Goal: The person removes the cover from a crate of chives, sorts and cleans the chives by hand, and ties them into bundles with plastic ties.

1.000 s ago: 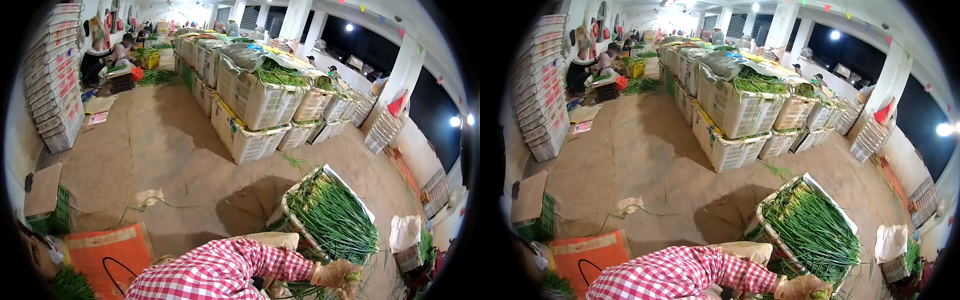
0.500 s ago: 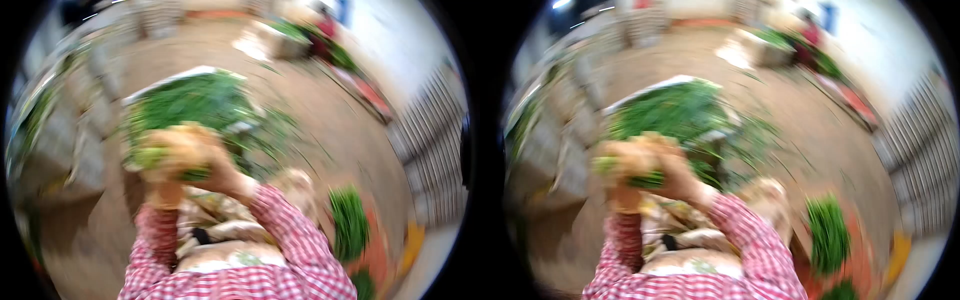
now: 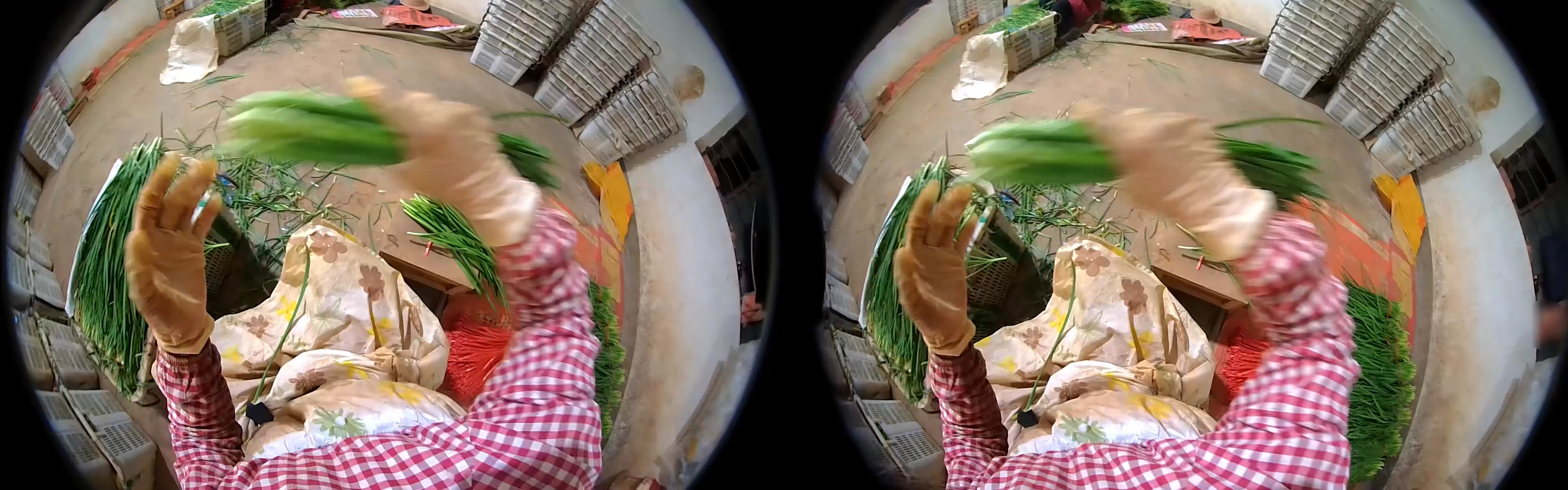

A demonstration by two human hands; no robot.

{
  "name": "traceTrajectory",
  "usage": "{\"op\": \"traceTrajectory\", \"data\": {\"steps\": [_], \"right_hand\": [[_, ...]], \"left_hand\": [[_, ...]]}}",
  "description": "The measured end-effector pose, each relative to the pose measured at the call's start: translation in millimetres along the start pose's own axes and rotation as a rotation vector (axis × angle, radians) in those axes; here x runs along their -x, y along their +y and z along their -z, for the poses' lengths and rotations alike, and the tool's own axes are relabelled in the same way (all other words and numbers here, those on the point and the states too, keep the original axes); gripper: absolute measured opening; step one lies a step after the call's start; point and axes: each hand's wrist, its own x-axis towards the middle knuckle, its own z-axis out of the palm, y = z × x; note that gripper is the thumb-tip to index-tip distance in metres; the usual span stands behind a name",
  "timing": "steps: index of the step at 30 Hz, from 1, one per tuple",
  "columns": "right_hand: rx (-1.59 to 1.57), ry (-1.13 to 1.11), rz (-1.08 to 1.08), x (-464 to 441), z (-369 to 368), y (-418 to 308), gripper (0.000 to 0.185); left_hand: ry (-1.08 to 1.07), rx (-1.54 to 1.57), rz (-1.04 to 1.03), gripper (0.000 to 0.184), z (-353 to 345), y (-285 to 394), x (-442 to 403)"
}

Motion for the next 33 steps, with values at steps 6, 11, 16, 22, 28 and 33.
{"op": "traceTrajectory", "data": {"steps": [6, 11, 16, 22, 28, 33], "right_hand": [[0.406, -0.259, -0.417, 175, 1, 120, 0.054], [0.339, -0.688, -0.775, 232, -49, 109, 0.069], [0.204, -0.717, -0.898, 240, -102, 114, 0.081], [0.155, -0.404, -0.749, 262, -197, 109, 0.102], [-0.012, -0.354, -0.800, 265, -220, 124, 0.102], [0.057, -0.340, -0.764, 273, -227, 121, 0.101]], "left_hand": [[0.052, -0.203, 0.534, 0.059, 33, -63, 20], [0.097, -0.210, 0.755, 0.053, 69, -96, 25], [0.190, -0.284, 0.778, 0.046, 92, -102, 20], [0.109, -0.293, 0.861, 0.037, 88, -132, -3], [-0.743, -0.390, 1.118, 0.028, 31, -230, -51], [-1.208, -0.282, 1.406, 0.027, -5, -353, 2]]}}
